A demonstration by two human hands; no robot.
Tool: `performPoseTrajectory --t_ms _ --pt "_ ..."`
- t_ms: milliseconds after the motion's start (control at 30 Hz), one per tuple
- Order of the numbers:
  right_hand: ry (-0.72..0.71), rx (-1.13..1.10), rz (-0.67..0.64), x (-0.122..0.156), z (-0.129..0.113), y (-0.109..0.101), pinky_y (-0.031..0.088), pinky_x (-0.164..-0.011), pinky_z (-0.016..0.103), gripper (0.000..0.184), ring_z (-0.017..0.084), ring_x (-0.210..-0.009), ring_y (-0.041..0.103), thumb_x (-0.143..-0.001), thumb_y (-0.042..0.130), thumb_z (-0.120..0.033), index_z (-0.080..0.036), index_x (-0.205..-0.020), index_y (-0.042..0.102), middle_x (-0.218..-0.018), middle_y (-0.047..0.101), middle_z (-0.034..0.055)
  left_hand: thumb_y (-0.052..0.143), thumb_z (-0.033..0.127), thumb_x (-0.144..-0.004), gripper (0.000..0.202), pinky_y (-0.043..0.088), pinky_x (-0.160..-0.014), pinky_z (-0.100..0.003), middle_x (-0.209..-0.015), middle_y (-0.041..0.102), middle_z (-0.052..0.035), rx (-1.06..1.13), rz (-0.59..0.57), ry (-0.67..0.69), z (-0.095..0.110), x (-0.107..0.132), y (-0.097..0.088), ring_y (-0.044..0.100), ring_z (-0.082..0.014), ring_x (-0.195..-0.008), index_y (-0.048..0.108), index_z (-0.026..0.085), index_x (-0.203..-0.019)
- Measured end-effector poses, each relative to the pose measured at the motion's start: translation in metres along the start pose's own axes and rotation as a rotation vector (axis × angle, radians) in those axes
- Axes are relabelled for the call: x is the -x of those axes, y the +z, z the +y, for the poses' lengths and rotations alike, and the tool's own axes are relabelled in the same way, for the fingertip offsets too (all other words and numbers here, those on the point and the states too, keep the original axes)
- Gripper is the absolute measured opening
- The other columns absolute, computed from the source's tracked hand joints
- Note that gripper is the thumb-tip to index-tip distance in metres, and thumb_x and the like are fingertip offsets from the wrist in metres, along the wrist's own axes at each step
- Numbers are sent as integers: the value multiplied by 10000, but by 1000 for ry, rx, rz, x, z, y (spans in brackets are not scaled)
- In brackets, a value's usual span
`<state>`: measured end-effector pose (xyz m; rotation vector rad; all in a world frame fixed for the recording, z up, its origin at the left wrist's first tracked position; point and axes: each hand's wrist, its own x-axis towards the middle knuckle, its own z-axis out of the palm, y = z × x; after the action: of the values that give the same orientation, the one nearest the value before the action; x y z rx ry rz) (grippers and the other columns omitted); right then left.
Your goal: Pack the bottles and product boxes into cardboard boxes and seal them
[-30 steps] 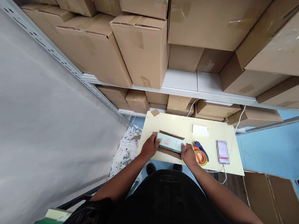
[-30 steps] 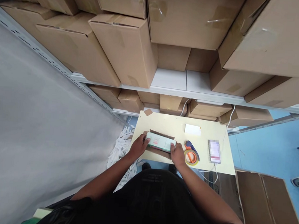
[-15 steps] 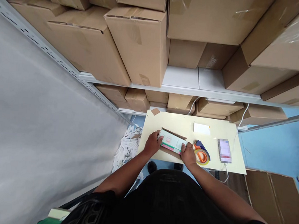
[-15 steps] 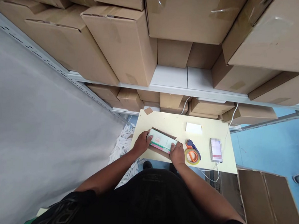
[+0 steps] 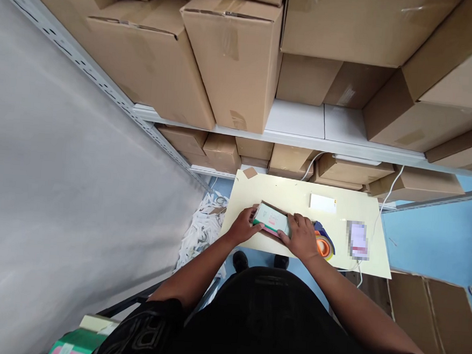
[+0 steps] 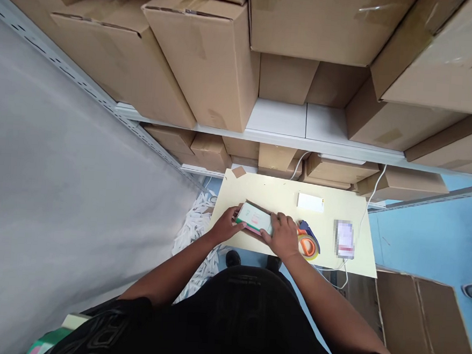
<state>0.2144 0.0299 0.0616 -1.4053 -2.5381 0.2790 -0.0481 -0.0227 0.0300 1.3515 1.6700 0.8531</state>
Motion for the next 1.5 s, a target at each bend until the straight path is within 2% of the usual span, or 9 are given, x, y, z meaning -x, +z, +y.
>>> performPoseTrajectory --t_ms 200,300,367,567,733,900,1067,1233,1500 --pt "-183 138 -127 -20 -7 -19 348 -1055 515 656 387 -1218 458 -920 612 -543 -144 -1435 535 -1358 564 209 724 108 -724 653 517 -1019 -431 -1300 625 -128 -52 31 -33 -9 4 7 621 -274 -1178 545 166 -1350" --pt "-188 179 -198 -24 -14 -17 388 -992 480 714 362 -1123 485 -916 613 -554 -100 -1456 502 -1255 599 207 731 134 -747 621 506 -1033 -426 -1291 629 -123 -92 71 -16 -9 5 12 612 -279 -1191 561 176 -1342" --pt "-166 197 -186 -27 -17 -15 385 -1001 479 790 369 -1161 463 -891 651 -545 -91 -1502 440 -1305 576 211 737 162 -764 576 513 -1010 -406 -1266 640 -109 -110 65 -17 -7 5 13 625 -268 -1162 574 187 -1316" --pt "-223 240 -202 -29 -15 -7 384 -1006 476 880 371 -1201 437 -857 707 -475 -133 -1576 334 -1391 542 203 789 211 -723 559 535 -893 -370 -1191 639 -72 -197 -61 -27 -3 -8 3 653 -235 -998 573 204 -1238" --pt "-292 261 -220 -33 -22 -6 393 -1016 497 829 375 -1189 475 -889 669 -418 -109 -1587 344 -1400 547 229 854 238 -632 633 519 -959 -427 -1239 610 -118 -220 -140 111 -7 -26 -4 605 -309 -1132 584 180 -1201" --pt "-493 104 -285 -60 -34 -4 366 -1106 516 747 386 -1380 384 -896 660 -321 -230 -1585 386 -1640 342 162 788 130 -642 845 425 -1137 -482 -1426 532 -156 -79 -156 212 -17 -29 11 516 -338 -1330 444 186 -1412" --pt "-590 -36 -361 -80 -25 2 394 -1109 538 679 363 -1353 410 -855 683 -259 -196 -1504 493 -1560 448 164 736 96 -638 842 460 -1101 -473 -1428 530 -151 75 -163 191 -31 -30 27 562 -308 -1281 435 185 -1419" --pt "-663 -80 -370 -84 -16 1 415 -1098 548 570 359 -1318 425 -866 676 -258 -167 -1418 565 -1506 485 174 795 163 -603 982 373 -1193 -486 -1540 452 -148 170 -216 209 -39 -42 31 429 -338 -1442 405 191 -1504" --pt "-685 -4 -418 -92 -14 -21 464 -1035 499 469 341 -1243 442 -865 674 -233 -176 -1326 614 -1495 489 151 741 155 -685 784 450 -1113 -452 -1368 509 -125 -34 -182 224 -45 -42 26 537 -304 -1244 484 195 -1424"
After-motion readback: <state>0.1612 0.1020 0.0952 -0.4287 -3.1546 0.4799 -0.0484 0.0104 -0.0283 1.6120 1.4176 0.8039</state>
